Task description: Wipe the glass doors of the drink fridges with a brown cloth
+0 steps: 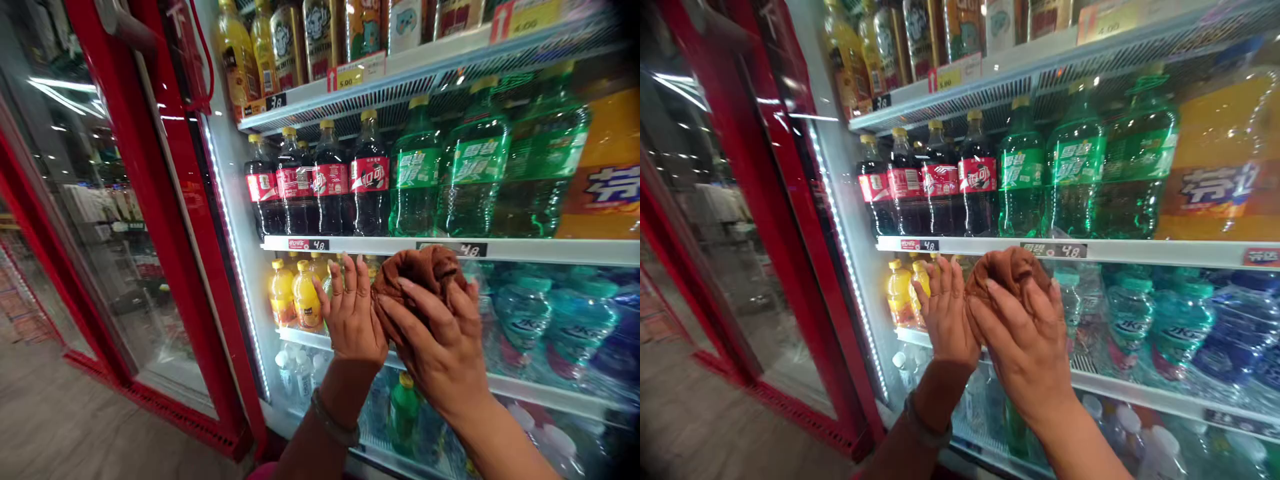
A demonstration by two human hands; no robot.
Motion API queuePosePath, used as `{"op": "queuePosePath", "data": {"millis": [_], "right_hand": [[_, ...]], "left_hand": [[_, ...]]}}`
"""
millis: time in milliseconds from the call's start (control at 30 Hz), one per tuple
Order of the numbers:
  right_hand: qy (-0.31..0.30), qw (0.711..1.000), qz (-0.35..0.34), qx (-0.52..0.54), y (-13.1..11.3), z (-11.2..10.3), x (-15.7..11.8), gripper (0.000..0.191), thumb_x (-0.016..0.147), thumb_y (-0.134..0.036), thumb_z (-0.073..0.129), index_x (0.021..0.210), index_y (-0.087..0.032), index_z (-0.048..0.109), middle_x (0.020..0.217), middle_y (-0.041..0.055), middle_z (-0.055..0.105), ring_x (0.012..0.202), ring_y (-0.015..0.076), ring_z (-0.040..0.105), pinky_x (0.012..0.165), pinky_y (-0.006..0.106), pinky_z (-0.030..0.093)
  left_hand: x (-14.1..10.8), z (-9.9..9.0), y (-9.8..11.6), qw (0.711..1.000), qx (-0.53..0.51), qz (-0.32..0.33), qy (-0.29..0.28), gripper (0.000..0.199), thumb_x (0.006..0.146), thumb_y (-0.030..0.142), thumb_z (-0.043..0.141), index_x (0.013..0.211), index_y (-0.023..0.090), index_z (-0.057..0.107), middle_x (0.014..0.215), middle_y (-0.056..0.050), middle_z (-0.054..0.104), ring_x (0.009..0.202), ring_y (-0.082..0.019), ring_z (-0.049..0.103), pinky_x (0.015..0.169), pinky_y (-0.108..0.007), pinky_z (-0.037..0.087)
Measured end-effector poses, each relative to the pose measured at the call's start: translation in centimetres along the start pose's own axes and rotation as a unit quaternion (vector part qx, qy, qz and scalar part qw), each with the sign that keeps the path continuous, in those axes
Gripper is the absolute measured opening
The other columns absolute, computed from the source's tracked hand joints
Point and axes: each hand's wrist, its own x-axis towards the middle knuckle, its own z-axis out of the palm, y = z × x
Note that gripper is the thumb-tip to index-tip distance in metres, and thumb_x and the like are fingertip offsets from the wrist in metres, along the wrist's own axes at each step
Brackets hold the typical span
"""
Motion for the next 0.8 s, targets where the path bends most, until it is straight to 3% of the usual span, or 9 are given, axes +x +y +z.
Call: {"op": "queuePosePath", "data": {"millis": [167,233,333,467,533,600,700,800], "right_hand": [[0.019,0.999,-0.03,-0.029,4.0,-3.6,-1.1,0.024,0.082,-0.022,0.08,0.104,-0.03,0.073,0.119,0.003,0.069,0.133,0.0304,0.053,0.124,0.063,0.035],[0.056,0.996,0.012,-0.063,5.0,-4.4,-0.5,0.022,0.08,-0.027,0.081,0.101,-0.029,0.074,0.122,0.0052,0.068,0.123,0.0332,0.061,0.118,0.067,0.04],[0.066,0.992,0.073,-0.08,4.5,-4.3,1.3,0.022,0.085,-0.031,0.076,0.106,-0.025,0.072,0.133,0.0119,0.064,0.123,0.0387,0.06,0.115,0.075,0.035],[-0.007,0.999,0.014,-0.038,3.3,-3.7,2.1,0.031,0.087,-0.025,0.073,0.118,-0.025,0.069,0.136,0.0117,0.063,0.139,0.0393,0.047,0.121,0.073,0.03],[-0.02,0.999,-0.031,-0.027,4.2,-4.2,1.0,0.031,0.085,-0.024,0.076,0.115,-0.027,0.071,0.131,0.0089,0.066,0.141,0.0372,0.046,0.123,0.069,0.032],[-0.008,0.999,-0.041,-0.033,6.0,-5.2,-0.3,0.028,0.08,-0.024,0.081,0.106,-0.029,0.073,0.124,0.0059,0.069,0.134,0.035,0.054,0.121,0.065,0.037],[0.04,0.997,0.013,-0.059,7.7,-6.6,-1.3,0.024,0.076,-0.028,0.084,0.098,-0.032,0.075,0.121,0.0049,0.07,0.119,0.0342,0.064,0.115,0.067,0.041],[0.062,0.993,0.073,-0.069,6.4,-6.4,-0.6,0.023,0.082,-0.03,0.078,0.105,-0.029,0.074,0.131,0.0087,0.066,0.126,0.0373,0.06,0.117,0.073,0.034]], "left_hand": [[0.5,-0.8,1.7,1.0,-0.013,0.002,-0.028,0.068,0.101,0.021,0.036,0.166,0.02,0.017,0.174,-0.006,0.008,0.163,-0.025,0.006,0.132,-0.055,-0.006],[0.5,-0.8,2.9,0.999,-0.022,-0.006,-0.039,0.067,0.1,0.022,0.036,0.165,0.018,0.02,0.174,-0.008,0.004,0.163,-0.027,0.006,0.131,-0.058,-0.006],[0.3,-0.5,4.8,0.997,-0.041,0.014,-0.064,0.066,0.1,0.023,0.034,0.165,0.018,0.022,0.174,-0.006,0.012,0.163,-0.026,0.007,0.131,-0.058,-0.01],[-0.3,0.2,5.9,0.997,-0.061,0.024,-0.039,0.065,0.1,0.025,0.032,0.163,0.009,0.024,0.17,-0.008,0.027,0.163,-0.022,0.01,0.134,-0.052,-0.005],[-0.2,0.4,5.9,0.997,-0.065,0.02,-0.025,0.065,0.1,0.023,0.032,0.163,0.009,0.025,0.17,-0.008,0.029,0.163,-0.022,0.012,0.134,-0.051,-0.003],[0.0,0.4,5.9,0.997,-0.068,0.023,-0.016,0.065,0.1,0.022,0.032,0.164,0.012,0.024,0.17,-0.006,0.028,0.162,-0.022,0.015,0.134,-0.051,-0.001],[0.4,0.4,5.9,0.997,-0.066,0.028,-0.007,0.067,0.1,0.022,0.034,0.165,0.015,0.021,0.17,-0.005,0.028,0.162,-0.022,0.016,0.134,-0.051,-0.001],[0.4,0.6,6.0,0.998,-0.052,0.024,-0.006,0.067,0.1,0.023,0.037,0.165,0.016,0.021,0.171,-0.004,0.024,0.162,-0.023,0.013,0.134,-0.053,-0.001]]}}
